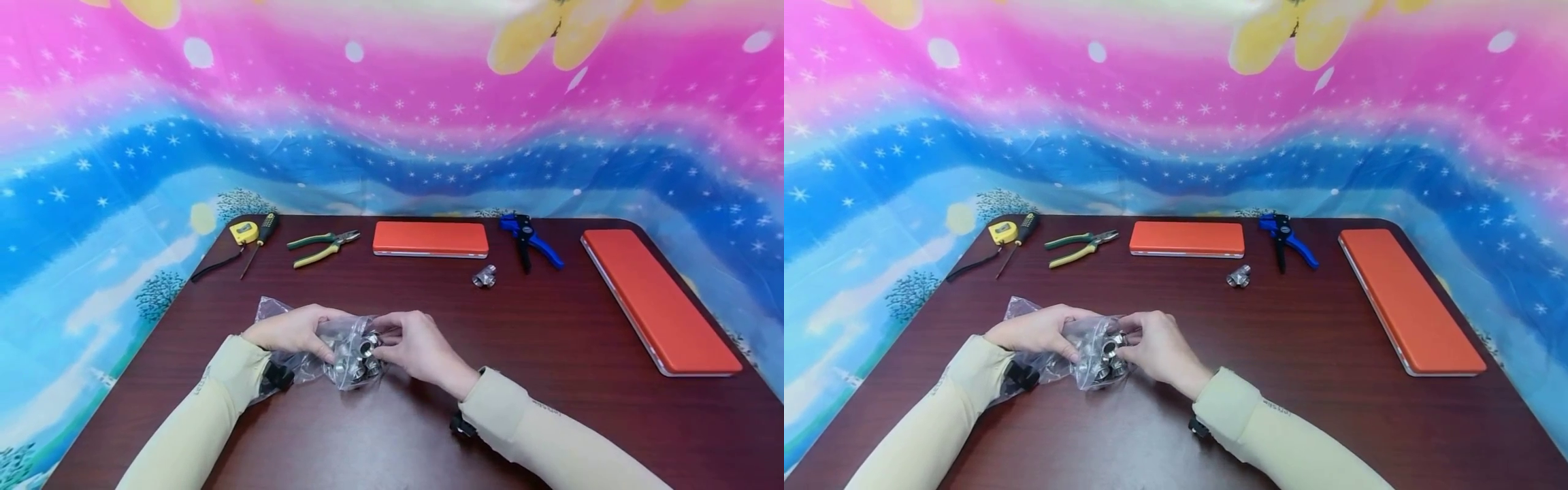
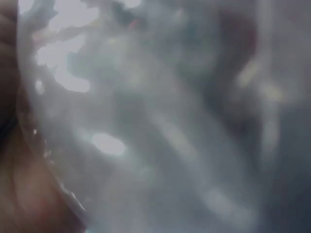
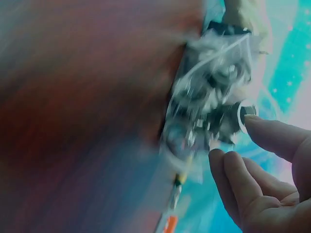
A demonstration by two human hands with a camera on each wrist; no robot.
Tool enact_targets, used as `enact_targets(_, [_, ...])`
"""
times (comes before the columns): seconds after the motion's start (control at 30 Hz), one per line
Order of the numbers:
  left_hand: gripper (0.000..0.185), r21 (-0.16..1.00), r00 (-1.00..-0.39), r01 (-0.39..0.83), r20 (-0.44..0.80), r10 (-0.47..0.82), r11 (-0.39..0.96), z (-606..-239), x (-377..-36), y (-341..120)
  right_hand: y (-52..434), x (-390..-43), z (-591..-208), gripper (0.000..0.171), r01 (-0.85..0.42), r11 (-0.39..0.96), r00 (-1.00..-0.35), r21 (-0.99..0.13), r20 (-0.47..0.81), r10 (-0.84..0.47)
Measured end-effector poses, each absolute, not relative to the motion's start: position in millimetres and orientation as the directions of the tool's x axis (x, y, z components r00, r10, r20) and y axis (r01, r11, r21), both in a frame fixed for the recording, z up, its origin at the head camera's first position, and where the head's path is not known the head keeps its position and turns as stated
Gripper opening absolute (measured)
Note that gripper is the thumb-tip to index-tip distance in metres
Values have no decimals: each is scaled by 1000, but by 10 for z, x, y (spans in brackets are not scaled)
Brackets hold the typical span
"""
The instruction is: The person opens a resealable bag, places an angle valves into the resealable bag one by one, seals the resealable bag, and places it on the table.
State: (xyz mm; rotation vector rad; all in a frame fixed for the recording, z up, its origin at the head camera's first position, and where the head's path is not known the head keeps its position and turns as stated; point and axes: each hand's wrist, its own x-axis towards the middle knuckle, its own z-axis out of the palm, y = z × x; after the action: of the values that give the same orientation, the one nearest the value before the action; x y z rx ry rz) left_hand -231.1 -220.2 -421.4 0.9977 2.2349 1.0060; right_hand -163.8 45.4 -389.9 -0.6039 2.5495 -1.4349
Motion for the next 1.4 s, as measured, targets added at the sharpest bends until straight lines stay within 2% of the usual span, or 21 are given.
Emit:
enact_targets(0.17, [74,781,-620,409,-142,772,472,-4221,-2313,-2194,857,-1817,-3843,35,-359,617,-923,-701,167,-347])
enact_targets(0.3, [73,780,-620,410,-142,771,473,-4211,-2300,-2197,1427,-2159,-3780,36,-335,778,-942,-532,181,-283])
enact_targets(0.37, [73,780,-618,413,-140,774,471,-4207,-2300,-2203,1683,-2334,-3772,45,-257,839,-967,-480,124,-225])
enact_targets(0.5, [72,777,-621,411,-144,771,477,-4210,-2297,-2221,1999,-2583,-3809,74,-73,908,-991,-412,-75,-114])
enact_targets(0.57, [72,772,-625,412,-146,767,484,-4209,-2293,-2230,2048,-2649,-3857,81,-11,910,-985,-415,-153,-82])
enact_targets(0.63, [72,770,-628,412,-149,764,488,-4209,-2288,-2237,2051,-2689,-3911,81,14,900,-981,-436,-182,-73])
enact_targets(0.77, [73,774,-628,404,-152,763,488,-4208,-2287,-2234,2007,-2726,-3994,68,12,879,-987,-476,-148,-66])
enact_targets(1.03, [73,782,-625,389,-165,763,487,-4212,-2283,-2211,1975,-2778,-4028,67,39,854,-987,-519,-151,-47])
enact_targets(1.4, [73,776,-625,397,-163,764,490,-4200,-2295,-2186,2025,-2768,-4002,43,95,842,-987,-531,-159,11])
